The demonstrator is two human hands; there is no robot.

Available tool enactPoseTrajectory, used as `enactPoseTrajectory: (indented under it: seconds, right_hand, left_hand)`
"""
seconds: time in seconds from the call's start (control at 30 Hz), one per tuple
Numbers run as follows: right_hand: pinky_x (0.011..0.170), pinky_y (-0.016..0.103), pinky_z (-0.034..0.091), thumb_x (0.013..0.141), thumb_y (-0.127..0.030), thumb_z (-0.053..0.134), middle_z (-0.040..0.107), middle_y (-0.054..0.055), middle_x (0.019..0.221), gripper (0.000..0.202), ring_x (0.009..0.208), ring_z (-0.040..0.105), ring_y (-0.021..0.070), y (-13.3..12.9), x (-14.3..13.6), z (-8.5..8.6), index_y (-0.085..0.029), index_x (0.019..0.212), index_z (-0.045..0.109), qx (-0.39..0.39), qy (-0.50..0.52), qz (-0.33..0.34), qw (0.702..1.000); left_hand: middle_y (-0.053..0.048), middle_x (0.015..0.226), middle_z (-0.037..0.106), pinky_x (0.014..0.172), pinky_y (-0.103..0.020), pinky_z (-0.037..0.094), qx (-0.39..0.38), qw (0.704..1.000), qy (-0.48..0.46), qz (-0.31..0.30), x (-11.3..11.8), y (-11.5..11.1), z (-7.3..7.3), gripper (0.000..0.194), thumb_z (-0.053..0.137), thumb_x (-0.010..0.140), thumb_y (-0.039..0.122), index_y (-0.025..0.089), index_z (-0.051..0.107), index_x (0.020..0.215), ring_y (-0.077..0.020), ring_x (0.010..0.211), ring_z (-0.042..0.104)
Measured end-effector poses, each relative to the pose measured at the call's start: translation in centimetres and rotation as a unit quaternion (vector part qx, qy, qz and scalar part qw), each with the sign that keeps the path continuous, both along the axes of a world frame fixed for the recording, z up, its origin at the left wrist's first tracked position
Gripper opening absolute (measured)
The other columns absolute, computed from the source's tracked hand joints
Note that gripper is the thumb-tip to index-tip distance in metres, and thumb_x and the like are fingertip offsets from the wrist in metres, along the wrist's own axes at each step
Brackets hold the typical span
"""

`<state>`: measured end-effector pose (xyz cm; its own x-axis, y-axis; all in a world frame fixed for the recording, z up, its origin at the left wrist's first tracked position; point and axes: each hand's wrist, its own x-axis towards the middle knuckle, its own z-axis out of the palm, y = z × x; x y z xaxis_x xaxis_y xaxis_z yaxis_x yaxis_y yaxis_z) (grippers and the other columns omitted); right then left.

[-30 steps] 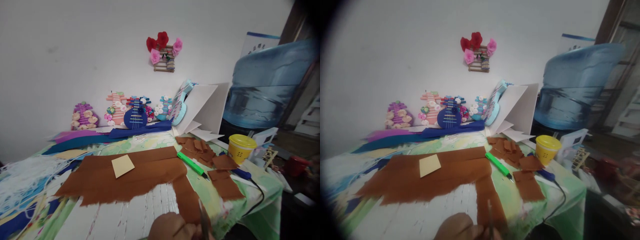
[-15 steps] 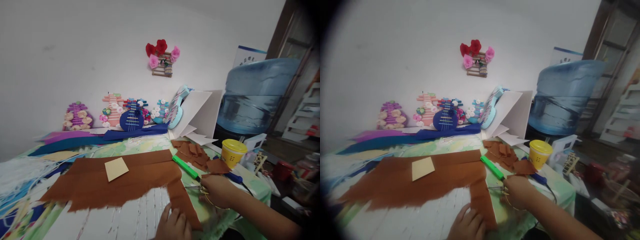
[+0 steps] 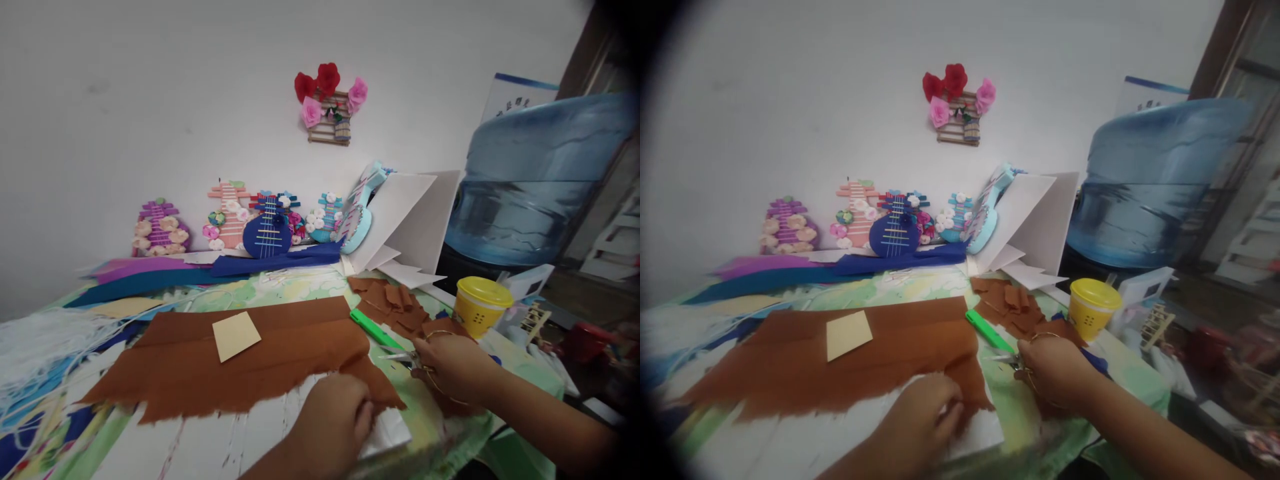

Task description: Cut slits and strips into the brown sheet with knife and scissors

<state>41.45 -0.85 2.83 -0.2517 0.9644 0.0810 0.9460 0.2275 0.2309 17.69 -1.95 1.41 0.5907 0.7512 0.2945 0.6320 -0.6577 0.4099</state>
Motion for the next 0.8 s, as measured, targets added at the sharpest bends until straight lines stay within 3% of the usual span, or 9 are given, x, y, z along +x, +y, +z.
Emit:
enactPoseTrajectory:
  seconds: [0.13,0.4,0.6,0.8]
  right_hand:
    - [0.050,0.027,0.028,0.075,-0.041,0.044,0.058,0.009,0.066,0.026,0.063,0.054,0.0229,-0.2,0.3,0.2,-0.018,0.078,0.054,-0.007,-0.007,-0.005,1.000]
    - [0.053,0.028,0.029,0.071,-0.037,0.049,0.060,0.008,0.073,0.020,0.069,0.055,0.0227,-0.9,-0.3,0.2,-0.019,0.079,0.054,-0.091,0.032,0.022,0.995]
    - [0.052,0.028,0.028,0.072,-0.039,0.049,0.060,0.009,0.075,0.022,0.068,0.055,0.0225,-0.8,-1.0,0.0,-0.018,0.078,0.053,-0.099,0.028,0.035,0.994]
    - [0.050,0.027,0.026,0.073,-0.041,0.047,0.060,0.007,0.072,0.023,0.062,0.053,0.0196,-2.0,0.0,0.1,-0.020,0.081,0.054,-0.095,0.067,0.032,0.993]
  left_hand:
    - [0.000,0.067,0.056,0.057,-0.024,0.030,-0.168,0.981,-0.093,0.001,-0.3,1.7,1.2,0.009,0.046,0.067,0.018,0.018,0.054,0.064,-0.0152,0.064,0.048]
    - [0.005,0.051,0.044,0.044,-0.020,0.032,-0.389,0.904,-0.176,0.013,0.0,4.4,-0.8,0.006,0.046,0.064,0.023,0.017,0.047,0.064,-0.0094,0.046,0.042]
    - [0.006,0.050,0.043,0.044,-0.019,0.029,-0.448,0.862,-0.238,0.027,-0.1,5.1,-1.1,0.014,0.051,0.059,0.029,0.016,0.047,0.064,-0.0080,0.045,0.039]
    - [0.007,0.049,0.039,0.044,-0.019,0.026,-0.447,0.854,-0.261,0.047,-0.5,5.1,-1.4,0.017,0.050,0.058,0.031,0.016,0.046,0.064,-0.0066,0.044,0.034]
